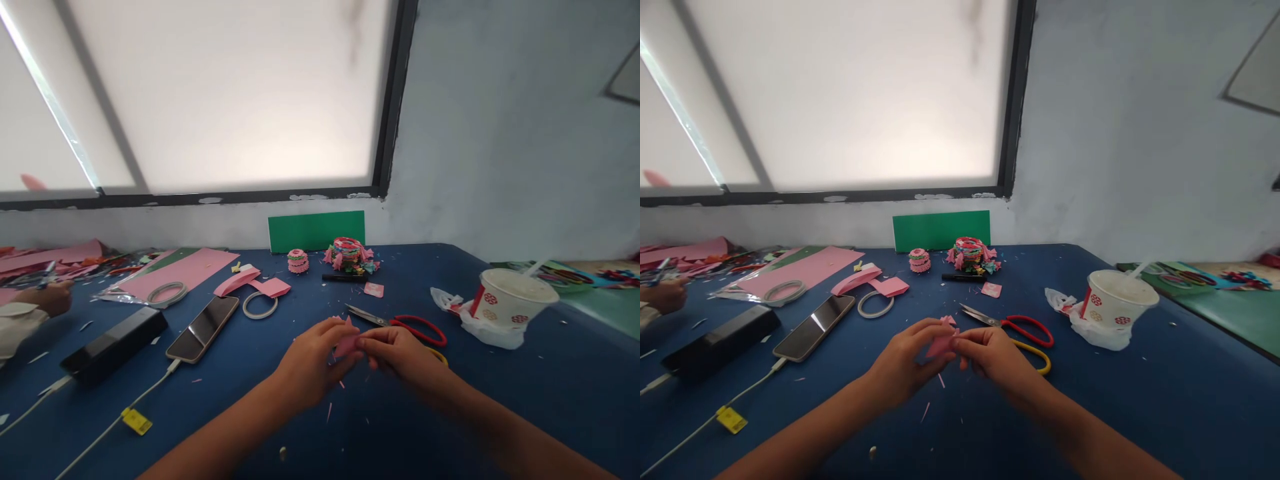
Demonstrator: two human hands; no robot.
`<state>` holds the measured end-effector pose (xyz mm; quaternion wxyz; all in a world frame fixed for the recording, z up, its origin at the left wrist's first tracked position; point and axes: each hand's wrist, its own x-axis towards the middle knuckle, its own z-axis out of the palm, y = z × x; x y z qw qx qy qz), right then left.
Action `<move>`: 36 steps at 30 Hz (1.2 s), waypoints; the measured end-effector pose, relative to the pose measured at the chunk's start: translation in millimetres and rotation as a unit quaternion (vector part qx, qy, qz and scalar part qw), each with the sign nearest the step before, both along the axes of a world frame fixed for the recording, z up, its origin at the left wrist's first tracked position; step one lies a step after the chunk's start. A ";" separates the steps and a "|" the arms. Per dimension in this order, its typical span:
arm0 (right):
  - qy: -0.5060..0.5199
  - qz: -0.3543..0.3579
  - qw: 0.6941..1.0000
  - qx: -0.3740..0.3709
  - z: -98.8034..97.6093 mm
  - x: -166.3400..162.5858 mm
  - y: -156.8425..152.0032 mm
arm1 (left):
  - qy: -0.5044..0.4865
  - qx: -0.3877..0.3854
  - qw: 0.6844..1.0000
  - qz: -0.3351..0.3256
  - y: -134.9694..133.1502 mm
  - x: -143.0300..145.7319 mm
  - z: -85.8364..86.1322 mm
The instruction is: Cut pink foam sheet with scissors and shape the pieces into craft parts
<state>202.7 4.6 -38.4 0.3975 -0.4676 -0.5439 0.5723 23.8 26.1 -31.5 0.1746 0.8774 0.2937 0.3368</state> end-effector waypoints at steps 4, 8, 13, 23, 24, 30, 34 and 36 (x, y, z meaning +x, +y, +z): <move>-0.076 -0.029 0.995 0.059 -3.8 1.0 3.9 | -0.036 -0.043 0.997 0.052 2.4 2.0 -3.7; -0.082 0.041 0.993 0.075 -9.8 6.6 8.3 | -0.084 -0.292 0.953 -0.001 6.5 3.3 -2.8; -0.103 0.106 0.989 0.023 -22.0 17.1 13.2 | -0.092 -0.433 0.896 -0.019 18.6 1.6 -6.8; -0.378 0.036 0.913 0.147 -30.3 17.3 12.7 | 0.041 -0.310 0.950 0.021 31.7 3.0 -37.8; -0.385 0.032 0.909 0.155 -30.1 17.9 13.2 | 0.053 -0.286 0.956 0.023 32.0 3.2 -38.5; -0.354 0.100 0.900 0.231 -29.8 25.9 23.0 | 0.100 -0.193 0.976 0.006 32.3 4.2 -41.1; -0.330 0.142 0.868 0.342 -40.3 29.8 27.9 | 0.102 -0.154 0.983 -0.002 27.1 4.9 -46.1; -0.328 0.147 0.859 0.365 -47.3 32.5 28.2 | 0.103 -0.138 0.985 -0.015 24.5 4.8 -48.8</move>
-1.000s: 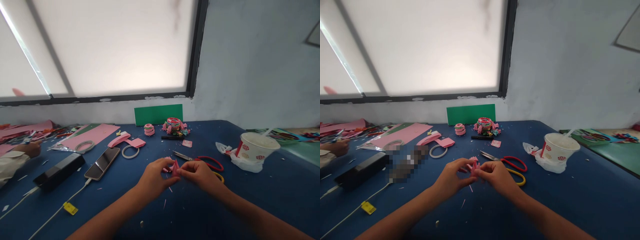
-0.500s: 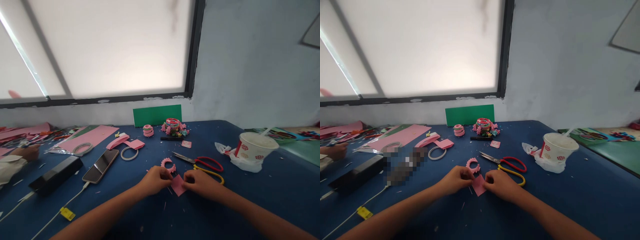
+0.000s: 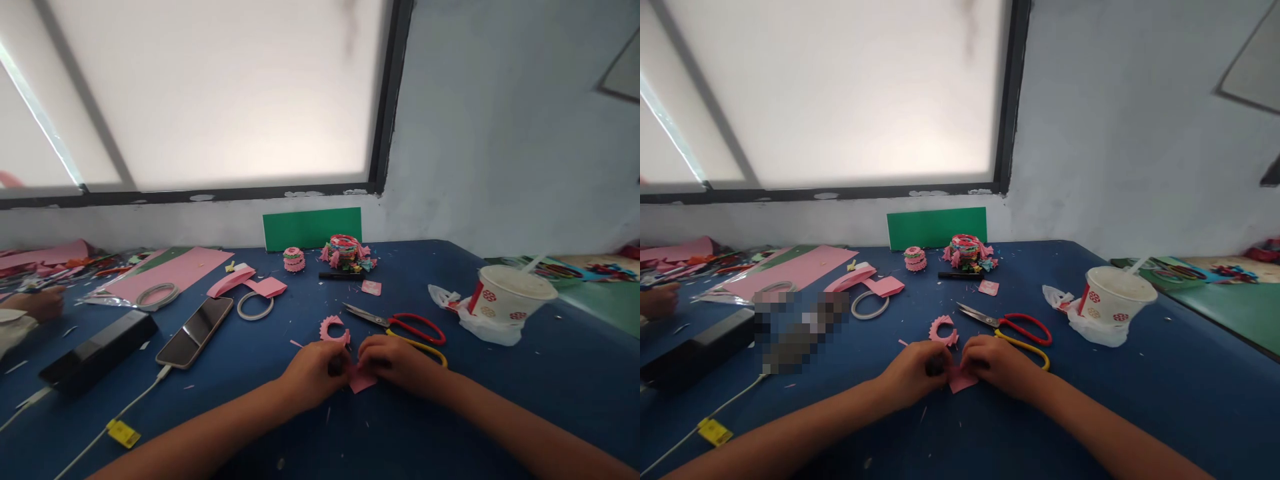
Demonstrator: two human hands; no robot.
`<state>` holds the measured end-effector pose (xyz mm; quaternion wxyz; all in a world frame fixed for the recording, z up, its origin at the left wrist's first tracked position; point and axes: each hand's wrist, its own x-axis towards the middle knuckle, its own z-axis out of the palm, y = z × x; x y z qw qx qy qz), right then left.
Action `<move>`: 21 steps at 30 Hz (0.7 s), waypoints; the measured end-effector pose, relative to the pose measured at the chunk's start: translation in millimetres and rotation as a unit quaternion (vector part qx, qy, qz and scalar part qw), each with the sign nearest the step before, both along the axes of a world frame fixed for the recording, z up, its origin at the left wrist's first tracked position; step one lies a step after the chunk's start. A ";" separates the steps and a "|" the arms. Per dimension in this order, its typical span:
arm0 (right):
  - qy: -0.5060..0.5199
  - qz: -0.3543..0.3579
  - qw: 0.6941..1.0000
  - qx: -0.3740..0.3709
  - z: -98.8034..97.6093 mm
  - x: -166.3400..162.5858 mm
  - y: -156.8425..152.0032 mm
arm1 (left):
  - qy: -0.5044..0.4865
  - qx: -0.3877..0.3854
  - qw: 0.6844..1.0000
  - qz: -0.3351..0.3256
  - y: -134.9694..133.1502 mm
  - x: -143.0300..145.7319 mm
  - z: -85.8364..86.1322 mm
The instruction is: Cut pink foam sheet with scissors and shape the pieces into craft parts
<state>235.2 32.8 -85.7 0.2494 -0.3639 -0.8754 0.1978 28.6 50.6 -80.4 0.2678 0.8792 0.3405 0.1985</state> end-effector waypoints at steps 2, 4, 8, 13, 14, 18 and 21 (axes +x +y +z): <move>-0.001 0.014 1.000 0.019 -5.7 3.6 -0.7 | -0.003 0.012 1.000 -0.026 -1.4 -1.0 -2.1; -0.012 0.035 0.998 0.052 -9.0 7.7 -2.1 | -0.004 0.040 0.996 -0.074 -1.4 -3.1 -3.0; -0.058 0.070 0.984 0.156 -10.6 13.6 -5.5 | 0.028 0.126 0.977 -0.172 0.3 -8.8 -0.6; -0.081 0.079 0.972 0.204 -10.9 15.5 -7.3 | 0.087 0.160 0.961 -0.208 -0.7 -10.6 7.3; -0.081 0.081 0.972 0.207 -11.2 15.6 -7.3 | 0.093 0.160 0.960 -0.211 -1.3 -10.2 8.7; -0.079 0.086 0.972 0.206 -13.4 16.0 -7.4 | 0.105 0.159 0.958 -0.216 -3.2 -8.3 12.6; -0.070 0.081 0.978 0.181 -13.7 17.1 -9.0 | 0.116 0.153 0.957 -0.219 -3.2 -8.2 12.7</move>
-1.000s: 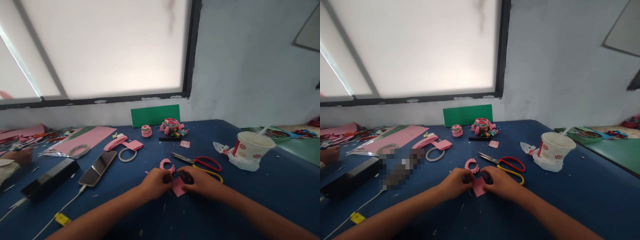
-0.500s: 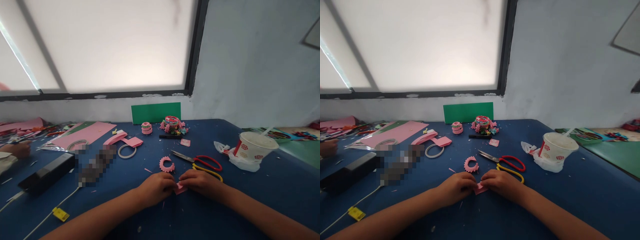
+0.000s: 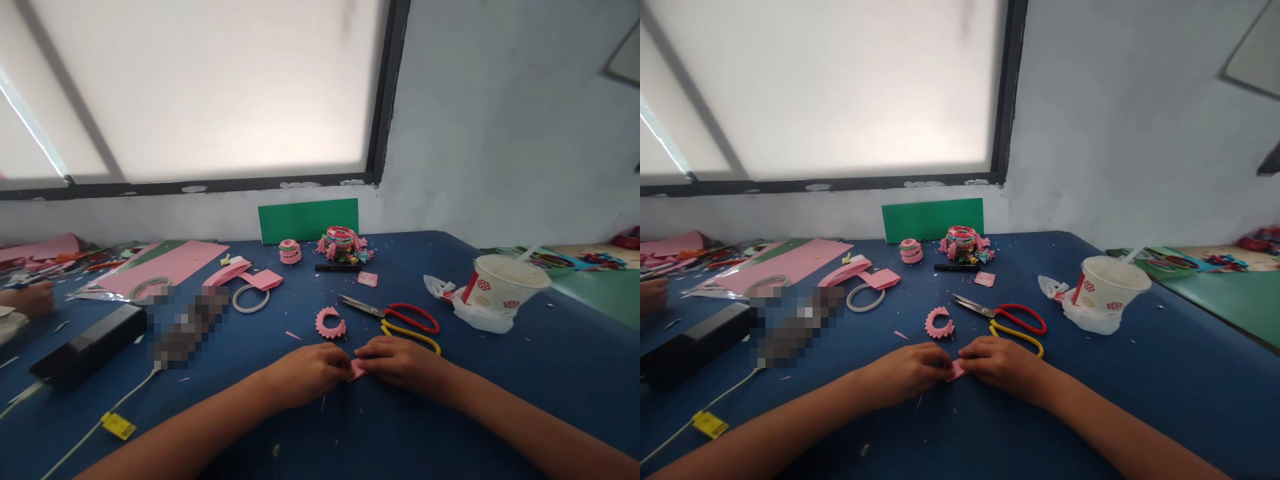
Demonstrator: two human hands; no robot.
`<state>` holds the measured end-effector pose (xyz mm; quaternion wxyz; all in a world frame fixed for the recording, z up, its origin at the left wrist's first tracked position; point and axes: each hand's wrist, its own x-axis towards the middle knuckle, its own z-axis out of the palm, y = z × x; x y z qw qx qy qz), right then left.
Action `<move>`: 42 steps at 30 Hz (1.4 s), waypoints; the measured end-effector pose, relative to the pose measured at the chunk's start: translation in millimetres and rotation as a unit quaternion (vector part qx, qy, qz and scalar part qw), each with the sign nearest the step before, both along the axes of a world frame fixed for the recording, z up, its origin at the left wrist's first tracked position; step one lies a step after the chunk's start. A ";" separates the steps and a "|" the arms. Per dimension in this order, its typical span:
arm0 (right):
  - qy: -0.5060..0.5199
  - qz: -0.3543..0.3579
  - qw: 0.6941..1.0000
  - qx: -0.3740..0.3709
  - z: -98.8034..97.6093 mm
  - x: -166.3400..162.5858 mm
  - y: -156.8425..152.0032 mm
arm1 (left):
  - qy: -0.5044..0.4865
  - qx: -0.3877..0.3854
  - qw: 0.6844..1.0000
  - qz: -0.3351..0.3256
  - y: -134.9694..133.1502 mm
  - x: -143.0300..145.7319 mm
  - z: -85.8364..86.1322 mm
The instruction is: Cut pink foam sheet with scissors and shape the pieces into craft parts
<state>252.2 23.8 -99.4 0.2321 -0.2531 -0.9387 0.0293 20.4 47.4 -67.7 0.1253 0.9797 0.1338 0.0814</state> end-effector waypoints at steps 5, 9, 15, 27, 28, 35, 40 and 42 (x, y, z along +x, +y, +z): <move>0.018 -0.014 0.994 -0.104 4.2 6.1 -5.5 | -0.009 -0.012 1.000 -0.010 1.5 -1.7 -2.6; 0.032 -0.022 0.987 -0.154 7.7 11.3 -8.9 | -0.004 -0.008 1.000 -0.011 1.5 -2.2 -2.4; 0.050 -0.049 0.980 -0.186 9.6 13.4 -9.1 | 0.005 0.012 1.000 -0.028 2.1 -1.0 -1.3; 0.053 -0.074 0.979 -0.183 11.3 14.0 -10.1 | -0.019 0.021 0.998 -0.058 2.2 -0.4 -1.4; 0.050 -0.076 0.979 -0.185 12.5 14.2 -10.3 | -0.015 0.025 0.998 -0.063 2.3 -0.1 -1.2; 0.030 -0.065 0.987 -0.143 11.8 15.0 -10.3 | 0.010 0.035 0.997 -0.075 2.1 1.4 0.9; 0.007 -0.059 0.990 -0.128 12.3 14.5 -11.5 | 0.006 0.030 0.996 -0.083 2.3 1.6 0.5; 0.006 -0.062 0.990 -0.125 12.8 14.2 -11.8 | 0.002 0.029 0.995 -0.091 3.3 1.3 -1.2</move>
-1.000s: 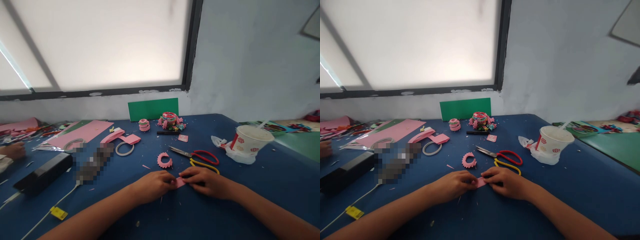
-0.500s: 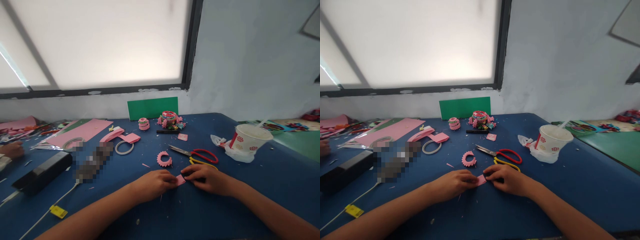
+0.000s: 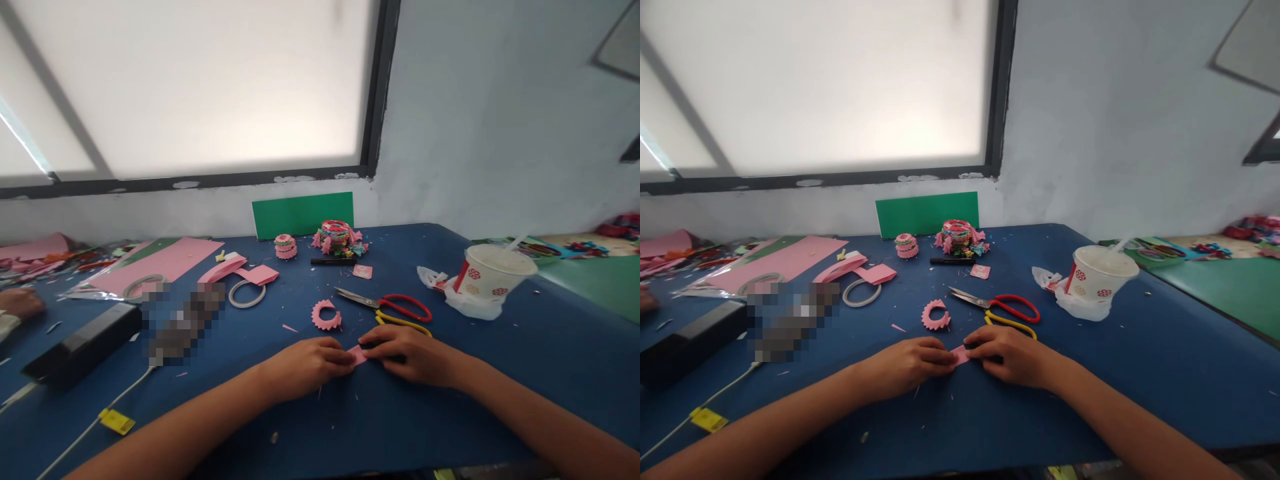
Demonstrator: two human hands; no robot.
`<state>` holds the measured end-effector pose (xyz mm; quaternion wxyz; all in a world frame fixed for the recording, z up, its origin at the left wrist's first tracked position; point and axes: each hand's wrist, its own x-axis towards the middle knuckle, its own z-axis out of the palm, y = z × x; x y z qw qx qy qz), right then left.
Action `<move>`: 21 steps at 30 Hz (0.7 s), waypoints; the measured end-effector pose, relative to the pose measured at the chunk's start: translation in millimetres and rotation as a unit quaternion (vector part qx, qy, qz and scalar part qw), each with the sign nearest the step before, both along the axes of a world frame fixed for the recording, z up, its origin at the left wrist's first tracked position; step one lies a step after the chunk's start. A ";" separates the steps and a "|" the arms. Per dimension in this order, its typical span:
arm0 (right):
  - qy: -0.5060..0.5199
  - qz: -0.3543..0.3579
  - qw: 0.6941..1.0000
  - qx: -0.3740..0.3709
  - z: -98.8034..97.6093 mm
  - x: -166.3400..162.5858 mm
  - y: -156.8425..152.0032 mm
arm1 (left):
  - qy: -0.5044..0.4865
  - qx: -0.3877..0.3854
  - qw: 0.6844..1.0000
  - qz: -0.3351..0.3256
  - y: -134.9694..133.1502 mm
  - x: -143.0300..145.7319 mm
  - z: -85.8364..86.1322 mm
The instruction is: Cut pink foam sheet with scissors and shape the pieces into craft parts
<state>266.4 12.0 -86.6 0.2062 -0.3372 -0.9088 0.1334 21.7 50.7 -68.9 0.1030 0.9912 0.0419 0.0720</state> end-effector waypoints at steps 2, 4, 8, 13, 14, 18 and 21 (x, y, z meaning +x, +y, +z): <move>0.001 0.000 1.000 0.004 -0.1 -0.3 0.1 | -0.002 -0.002 1.000 -0.006 1.2 -0.5 -1.6; 0.005 0.004 1.000 0.011 -0.9 -0.6 0.3 | -0.001 -0.003 1.000 -0.008 2.2 -1.1 -2.6; 0.023 0.008 0.999 0.021 -2.6 -1.0 0.3 | -0.001 -0.001 1.000 -0.014 3.1 -1.4 -2.4; 0.005 0.012 1.000 0.024 -2.3 -2.2 -0.5 | -0.007 -0.008 1.000 -0.014 4.1 -0.9 -2.0; 0.003 0.012 1.000 0.025 -2.6 -2.4 -0.4 | -0.009 -0.010 1.000 -0.015 4.4 -0.8 -2.2; 0.008 0.008 0.999 0.040 -5.4 -3.4 -0.2 | -0.021 -0.016 1.000 -0.012 4.9 -0.9 -2.8; 0.008 0.008 0.998 0.055 -6.9 -5.1 -1.4 | -0.032 -0.024 0.999 -0.006 4.4 -1.0 -1.8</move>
